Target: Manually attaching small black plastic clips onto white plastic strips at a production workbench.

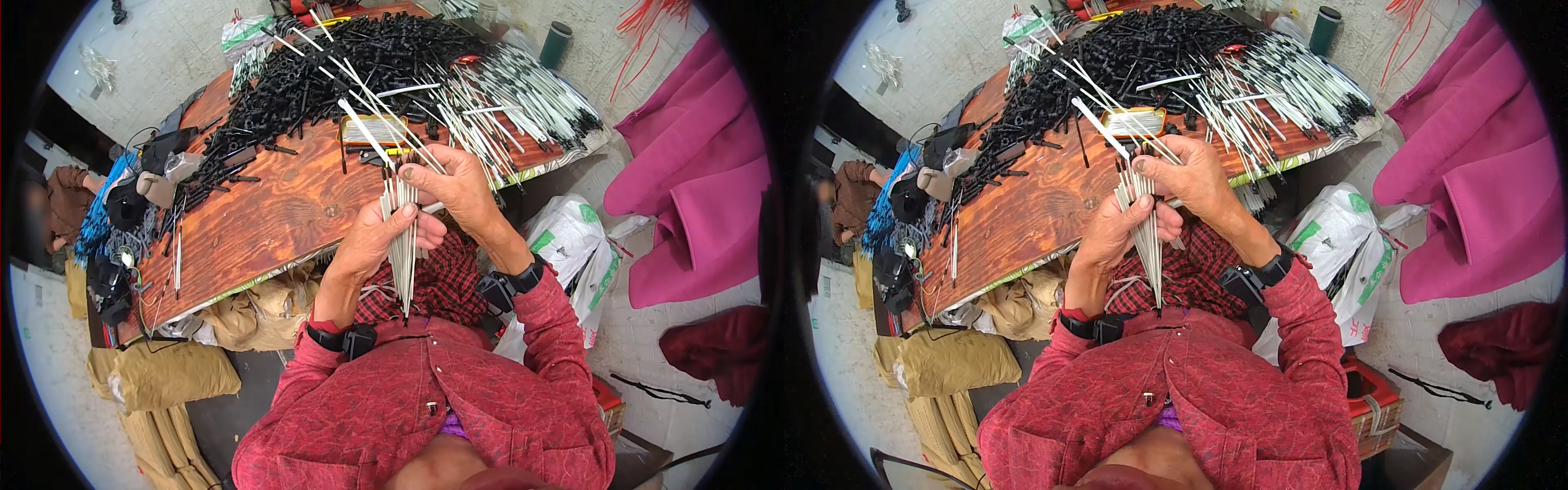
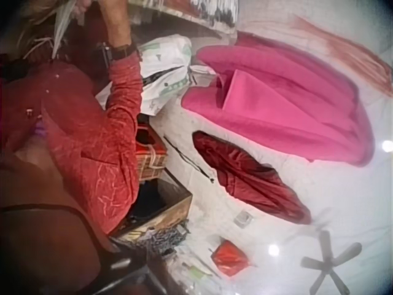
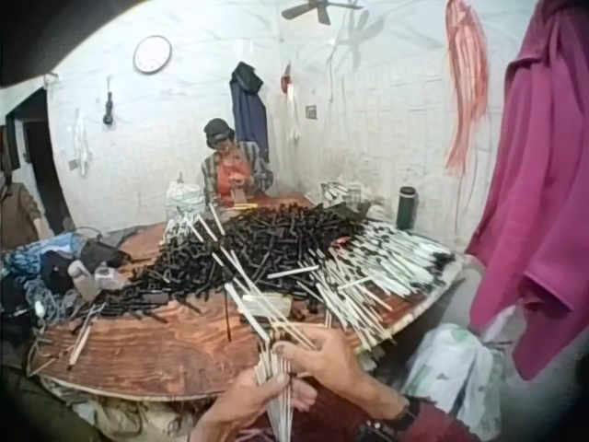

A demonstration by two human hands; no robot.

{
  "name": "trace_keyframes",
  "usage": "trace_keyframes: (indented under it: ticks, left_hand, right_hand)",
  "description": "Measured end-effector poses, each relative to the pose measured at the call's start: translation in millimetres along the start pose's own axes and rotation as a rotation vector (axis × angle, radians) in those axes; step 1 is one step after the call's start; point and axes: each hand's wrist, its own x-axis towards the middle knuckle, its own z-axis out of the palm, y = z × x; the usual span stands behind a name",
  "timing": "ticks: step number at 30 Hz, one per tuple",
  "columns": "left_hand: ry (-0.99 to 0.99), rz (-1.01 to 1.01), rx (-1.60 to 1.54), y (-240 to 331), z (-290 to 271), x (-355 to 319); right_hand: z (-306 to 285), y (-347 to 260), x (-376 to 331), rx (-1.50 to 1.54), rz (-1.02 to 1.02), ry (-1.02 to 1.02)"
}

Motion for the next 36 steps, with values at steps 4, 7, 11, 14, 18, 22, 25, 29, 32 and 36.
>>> trace_keyframes:
  ticks: [4,7,11,14,18,22,25,29,32,36]
  left_hand:
    - [-0.009,0.002,-0.047,-4.4,-2.7,0.1]
    - [-0.02,0.015,-0.149,-5.3,-1.8,0.2]
    - [-0.032,0.041,-0.155,-8.4,-3.5,2.1]
    - [-0.021,0.047,-0.156,-10.2,-4.1,2.7]
    - [0.016,0.052,-0.067,-10.6,-4.2,2.7]
    - [0.027,0.078,-0.015,-13.3,-4.3,3.7]
    - [0.03,0.081,0.009,-11.8,-3.8,3.4]
    - [0.061,0.061,0.02,-10.6,-1.7,2.3]
    - [0.069,0.061,0.018,-11.8,-1.0,2.5]
    - [0.069,0.074,0.032,-12.6,2.3,4.4]
  right_hand:
    - [0.1,2.7,-0.2,0.019,0.006,0.001]
    - [0.8,3.2,-0.5,0.037,-0.011,0.01]
    - [0.3,5.5,-0.4,0.029,-0.001,0.015]
    - [1.9,6.0,-0.1,0.021,-0.013,0.028]
    - [5.1,3.1,-2.1,0.025,-0.023,0.039]
    - [1.8,11.0,-0.9,0.021,-0.032,0.021]
    - [3.2,10.1,-1.5,0.036,-0.023,0.028]
    - [3.8,6.9,-2.6,0.019,-0.031,0.034]
    - [2.9,9.0,-2.7,0.014,-0.052,0.033]
    - [-0.1,13.1,-3.8,0.014,-0.043,0.042]
